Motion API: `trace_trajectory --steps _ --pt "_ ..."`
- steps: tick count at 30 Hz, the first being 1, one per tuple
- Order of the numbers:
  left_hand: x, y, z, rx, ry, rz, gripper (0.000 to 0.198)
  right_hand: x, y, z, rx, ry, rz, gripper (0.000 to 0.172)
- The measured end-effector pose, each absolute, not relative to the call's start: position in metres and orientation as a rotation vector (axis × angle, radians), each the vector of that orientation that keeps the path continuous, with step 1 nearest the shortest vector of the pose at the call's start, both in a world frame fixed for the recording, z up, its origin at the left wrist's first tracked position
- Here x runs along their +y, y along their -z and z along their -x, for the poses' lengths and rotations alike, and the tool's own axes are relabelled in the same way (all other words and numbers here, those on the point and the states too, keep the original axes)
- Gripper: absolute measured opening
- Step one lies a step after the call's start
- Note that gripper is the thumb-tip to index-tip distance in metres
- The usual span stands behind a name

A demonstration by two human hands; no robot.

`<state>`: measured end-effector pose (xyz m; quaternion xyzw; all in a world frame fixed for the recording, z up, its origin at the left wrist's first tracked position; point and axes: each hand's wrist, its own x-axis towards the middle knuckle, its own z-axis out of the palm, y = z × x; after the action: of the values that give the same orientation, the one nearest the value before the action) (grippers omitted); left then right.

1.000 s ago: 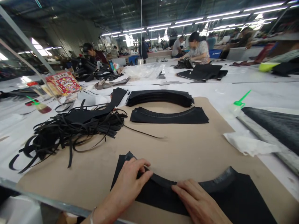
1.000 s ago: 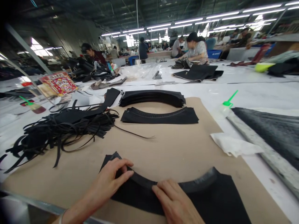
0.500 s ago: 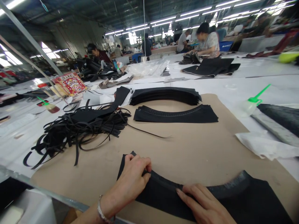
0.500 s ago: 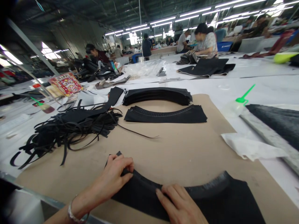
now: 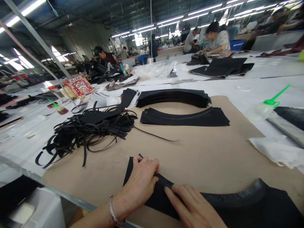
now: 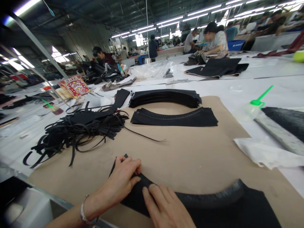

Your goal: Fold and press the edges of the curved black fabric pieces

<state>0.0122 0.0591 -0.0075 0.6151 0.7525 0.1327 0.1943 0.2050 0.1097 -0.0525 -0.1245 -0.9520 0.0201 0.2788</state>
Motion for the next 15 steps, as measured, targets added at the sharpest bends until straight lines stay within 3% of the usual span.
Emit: trace_trajectory --steps 15 --pt "0.060 0.004 0.036 2.162 -0.412 -1.657 0.014 0.100 0.069 -0.176 -2.518 0.097 0.393 0.038"
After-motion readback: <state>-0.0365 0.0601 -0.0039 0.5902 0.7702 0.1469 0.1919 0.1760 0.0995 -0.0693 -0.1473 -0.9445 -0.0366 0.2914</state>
